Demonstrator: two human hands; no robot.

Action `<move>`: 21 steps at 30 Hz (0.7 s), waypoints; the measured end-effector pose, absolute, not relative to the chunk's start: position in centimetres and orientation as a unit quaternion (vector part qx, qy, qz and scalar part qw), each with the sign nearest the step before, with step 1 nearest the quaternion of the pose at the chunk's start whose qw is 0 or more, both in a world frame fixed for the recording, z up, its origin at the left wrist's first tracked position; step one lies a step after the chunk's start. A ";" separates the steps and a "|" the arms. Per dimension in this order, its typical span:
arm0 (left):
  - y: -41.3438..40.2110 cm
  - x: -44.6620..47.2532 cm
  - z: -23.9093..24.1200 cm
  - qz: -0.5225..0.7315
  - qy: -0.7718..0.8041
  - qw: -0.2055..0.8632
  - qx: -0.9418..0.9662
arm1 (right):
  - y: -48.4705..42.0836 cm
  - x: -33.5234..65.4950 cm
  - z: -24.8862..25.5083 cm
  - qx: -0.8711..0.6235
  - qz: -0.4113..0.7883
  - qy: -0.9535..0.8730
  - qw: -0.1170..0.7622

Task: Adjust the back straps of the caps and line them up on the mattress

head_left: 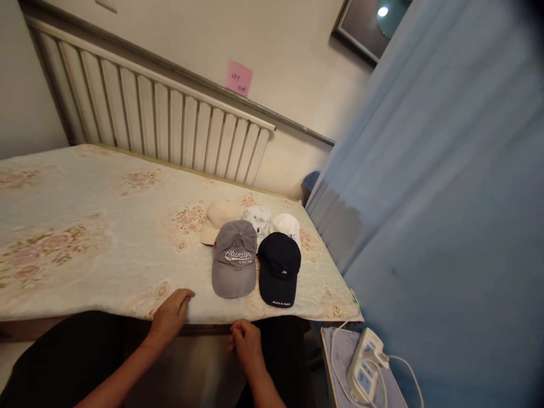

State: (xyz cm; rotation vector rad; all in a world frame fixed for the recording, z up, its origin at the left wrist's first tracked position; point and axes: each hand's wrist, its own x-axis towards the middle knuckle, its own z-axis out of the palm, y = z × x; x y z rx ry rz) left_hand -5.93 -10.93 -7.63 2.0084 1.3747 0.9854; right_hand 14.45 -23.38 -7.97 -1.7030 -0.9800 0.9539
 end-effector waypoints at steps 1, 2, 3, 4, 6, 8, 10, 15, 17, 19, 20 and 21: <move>-11.1 -5.9 -7.5 0.360 0.511 0.258 0.737 | -23.4 14.3 -7.9 -0.691 0.388 -0.398 0.462; -11.2 -5.9 -7.3 0.352 0.519 0.267 0.731 | -23.4 14.2 -7.8 -0.690 0.389 -0.398 0.463; -11.3 -5.9 -6.9 0.340 0.531 0.287 0.721 | -23.3 14.1 -7.5 -0.689 0.390 -0.397 0.464; -11.4 -5.9 -6.4 0.327 0.544 0.315 0.705 | -23.3 14.1 -7.1 -0.687 0.391 -0.396 0.467; -11.6 -5.6 -4.8 0.305 0.569 0.386 0.659 | -23.1 14.1 -5.4 -0.677 0.392 -0.398 0.479; -11.9 -5.0 -2.6 0.328 0.565 0.413 0.635 | -22.9 14.2 -2.6 -0.658 0.382 -0.408 0.504; -12.3 -4.2 -0.1 0.376 0.537 0.382 0.652 | -22.9 14.3 0.9 -0.639 0.341 -0.436 0.535; -13.7 -2.4 5.2 0.432 0.481 0.191 0.738 | -23.1 14.4 8.0 -0.624 0.058 -0.532 0.569; -13.7 -2.0 6.3 0.408 0.479 0.144 0.764 | -22.6 14.7 8.9 -0.628 -0.006 -0.534 0.566; -13.2 -1.8 6.9 0.357 0.495 0.126 0.782 | -21.5 15.2 8.9 -0.645 -0.027 -0.532 0.548; -12.8 -1.8 7.0 0.319 0.510 0.129 0.788 | -20.8 15.5 8.7 -0.658 -0.020 -0.533 0.531; -12.3 -1.8 7.1 0.277 0.528 0.139 0.791 | -20.0 16.0 8.4 -0.673 0.000 -0.538 0.507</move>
